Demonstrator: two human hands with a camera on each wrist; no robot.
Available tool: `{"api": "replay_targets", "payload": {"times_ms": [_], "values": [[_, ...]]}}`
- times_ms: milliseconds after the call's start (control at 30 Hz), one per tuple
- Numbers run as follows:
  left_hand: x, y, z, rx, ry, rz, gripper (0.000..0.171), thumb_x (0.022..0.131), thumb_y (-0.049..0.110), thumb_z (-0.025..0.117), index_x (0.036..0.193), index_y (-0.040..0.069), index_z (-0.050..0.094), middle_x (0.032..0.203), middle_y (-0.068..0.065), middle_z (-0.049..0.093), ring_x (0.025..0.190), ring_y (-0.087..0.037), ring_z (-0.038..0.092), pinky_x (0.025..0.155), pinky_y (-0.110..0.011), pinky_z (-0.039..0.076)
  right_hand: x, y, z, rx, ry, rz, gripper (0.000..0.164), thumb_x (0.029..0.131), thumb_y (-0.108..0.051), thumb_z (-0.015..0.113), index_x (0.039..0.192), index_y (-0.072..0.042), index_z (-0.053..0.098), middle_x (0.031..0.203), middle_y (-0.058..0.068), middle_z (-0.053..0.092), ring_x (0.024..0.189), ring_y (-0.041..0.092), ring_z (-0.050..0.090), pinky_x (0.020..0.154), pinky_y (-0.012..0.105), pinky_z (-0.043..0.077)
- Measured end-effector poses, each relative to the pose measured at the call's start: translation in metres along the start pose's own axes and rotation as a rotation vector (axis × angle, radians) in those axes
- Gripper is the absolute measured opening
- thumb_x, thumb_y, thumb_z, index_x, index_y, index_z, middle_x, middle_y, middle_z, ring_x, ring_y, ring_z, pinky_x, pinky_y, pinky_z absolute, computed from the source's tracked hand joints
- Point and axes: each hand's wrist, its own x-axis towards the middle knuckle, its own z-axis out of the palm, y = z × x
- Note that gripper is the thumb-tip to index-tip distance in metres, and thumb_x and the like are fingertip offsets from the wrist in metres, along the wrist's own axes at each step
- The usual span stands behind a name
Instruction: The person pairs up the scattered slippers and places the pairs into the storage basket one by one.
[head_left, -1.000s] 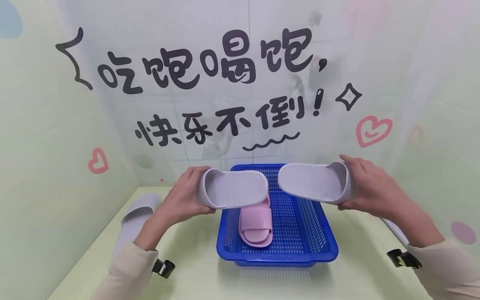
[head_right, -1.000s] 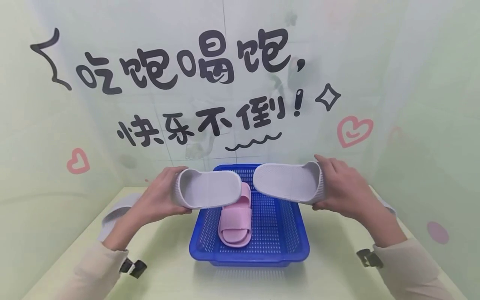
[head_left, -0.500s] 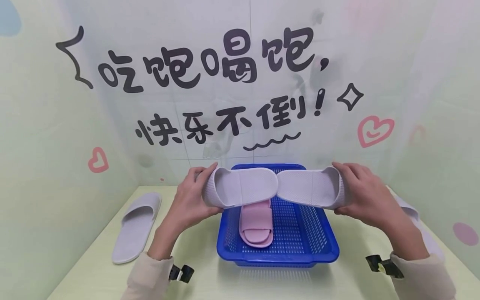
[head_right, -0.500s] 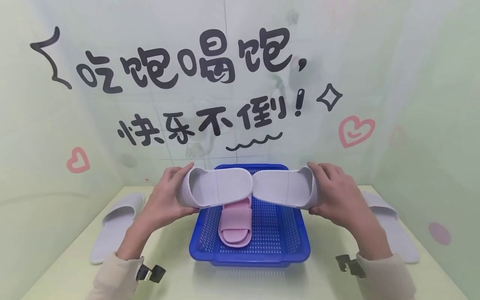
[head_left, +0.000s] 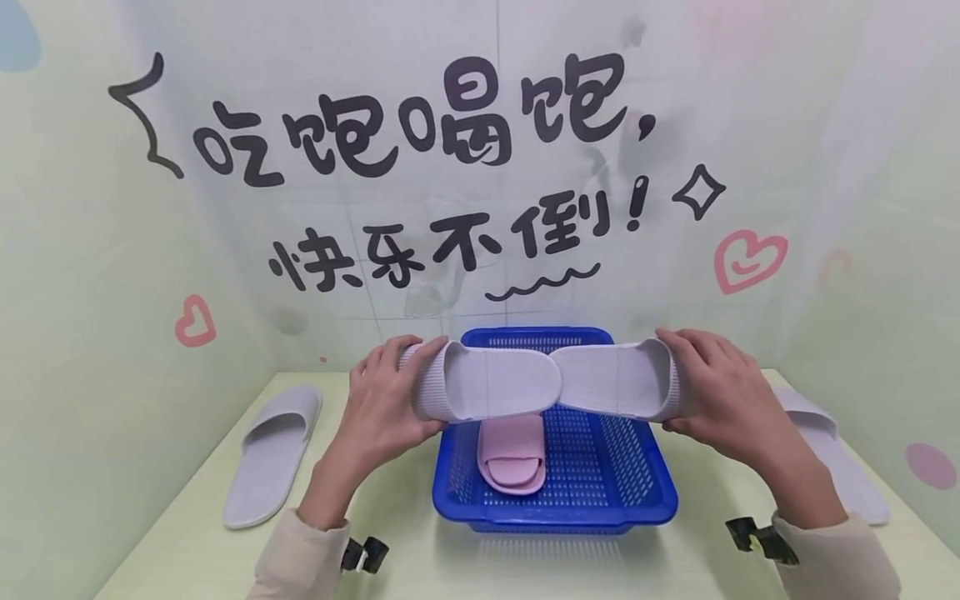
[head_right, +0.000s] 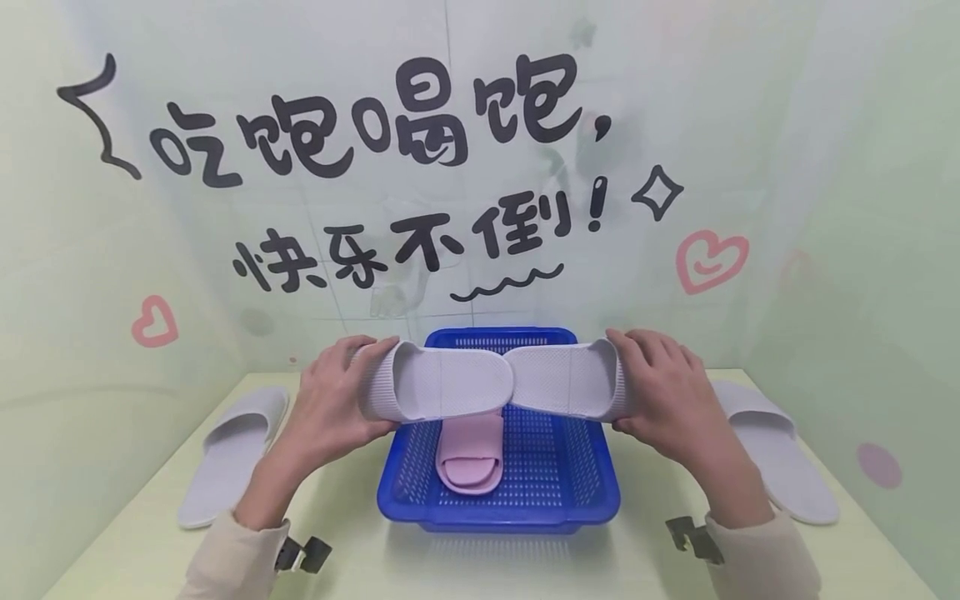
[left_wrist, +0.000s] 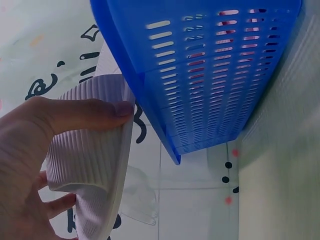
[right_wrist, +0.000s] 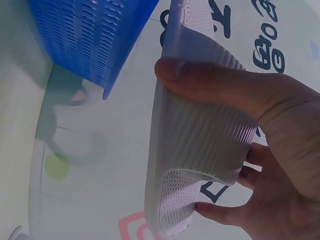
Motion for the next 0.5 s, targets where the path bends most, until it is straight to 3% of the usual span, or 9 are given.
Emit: {"api": "replay_targets", "payload": {"times_ms": [233,500], "values": [[-0.0033,0.0004,-0.0018,0.056,0.016,0.029,0.111,0.053,0.041,0.101,0.150,0.037,0.048,0.147,-0.016,0.051,0.133,-0.044,0.047,0.105,-0.068,0.040,-0.0006,-0.0017,0.0027,-0.010,0.004,-0.026,0.115,0.044,-0.017,0.105,0.145,-0.009,0.052,0.134,0.020,0.059,0.122,0.046,0.053,0.093,0.073,0.046],[-0.0038,-0.0004,0.0002,0.051,0.023,0.047,0.111,0.052,0.040,0.102,0.149,0.036,0.049,0.146,-0.016,0.052,0.133,-0.043,0.048,0.101,-0.066,0.042,-0.0027,-0.0020,0.0018,-0.026,0.009,-0.028,0.116,0.042,-0.017,0.105,0.145,-0.009,0.052,0.133,0.021,0.059,0.121,0.045,0.053,0.090,0.071,0.048]]}}
